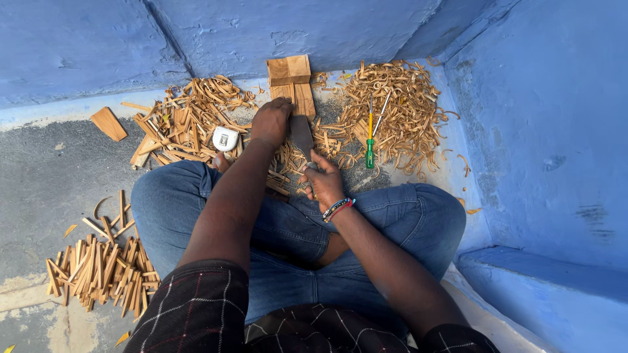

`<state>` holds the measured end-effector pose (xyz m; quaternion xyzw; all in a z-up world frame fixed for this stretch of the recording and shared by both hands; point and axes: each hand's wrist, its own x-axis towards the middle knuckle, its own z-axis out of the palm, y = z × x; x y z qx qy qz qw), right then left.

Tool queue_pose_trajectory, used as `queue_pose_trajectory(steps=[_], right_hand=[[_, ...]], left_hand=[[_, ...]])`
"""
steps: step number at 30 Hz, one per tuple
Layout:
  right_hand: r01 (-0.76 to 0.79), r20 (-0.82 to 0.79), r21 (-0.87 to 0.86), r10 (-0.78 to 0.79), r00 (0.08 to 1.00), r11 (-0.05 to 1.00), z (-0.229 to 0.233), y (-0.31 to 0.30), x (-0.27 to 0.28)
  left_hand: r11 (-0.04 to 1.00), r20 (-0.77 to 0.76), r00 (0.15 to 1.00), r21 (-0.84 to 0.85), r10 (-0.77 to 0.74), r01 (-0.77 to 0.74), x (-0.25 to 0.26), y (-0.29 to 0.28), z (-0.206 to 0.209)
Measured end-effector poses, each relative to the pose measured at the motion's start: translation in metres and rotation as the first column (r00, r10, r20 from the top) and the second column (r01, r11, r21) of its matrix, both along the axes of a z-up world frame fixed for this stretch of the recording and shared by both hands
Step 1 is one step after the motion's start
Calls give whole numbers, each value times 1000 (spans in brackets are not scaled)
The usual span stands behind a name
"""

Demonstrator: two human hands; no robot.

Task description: The person carves a wooden block with a large blade and a small metal tool while sitting on the floor. They shave away pieces of wood and occasionally move wood shavings aside.

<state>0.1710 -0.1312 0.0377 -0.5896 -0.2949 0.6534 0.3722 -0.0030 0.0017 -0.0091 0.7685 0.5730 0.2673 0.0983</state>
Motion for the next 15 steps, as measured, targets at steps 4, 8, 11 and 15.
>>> queue_pose_trajectory(steps=[4, 8, 11, 15], right_hand=[[-13, 16, 23, 12, 1000, 1000, -2, 0, 1], [-21, 76, -9, 21, 997, 1000, 0, 1, -1], [-28, 64, -9, 29, 998, 1000, 0, 3, 0], [-31, 25, -42, 32, 999, 999, -1, 8, 4]], left_hand=[[1000, -1, 1000, 27, 11, -11, 0, -1, 2], [1000, 34, 999, -8, 6, -6, -2, 1, 3], [1000, 23, 1000, -9, 3, -3, -1, 0, 3], [999, 4, 1000, -22, 22, -22, 2, -3, 3]])
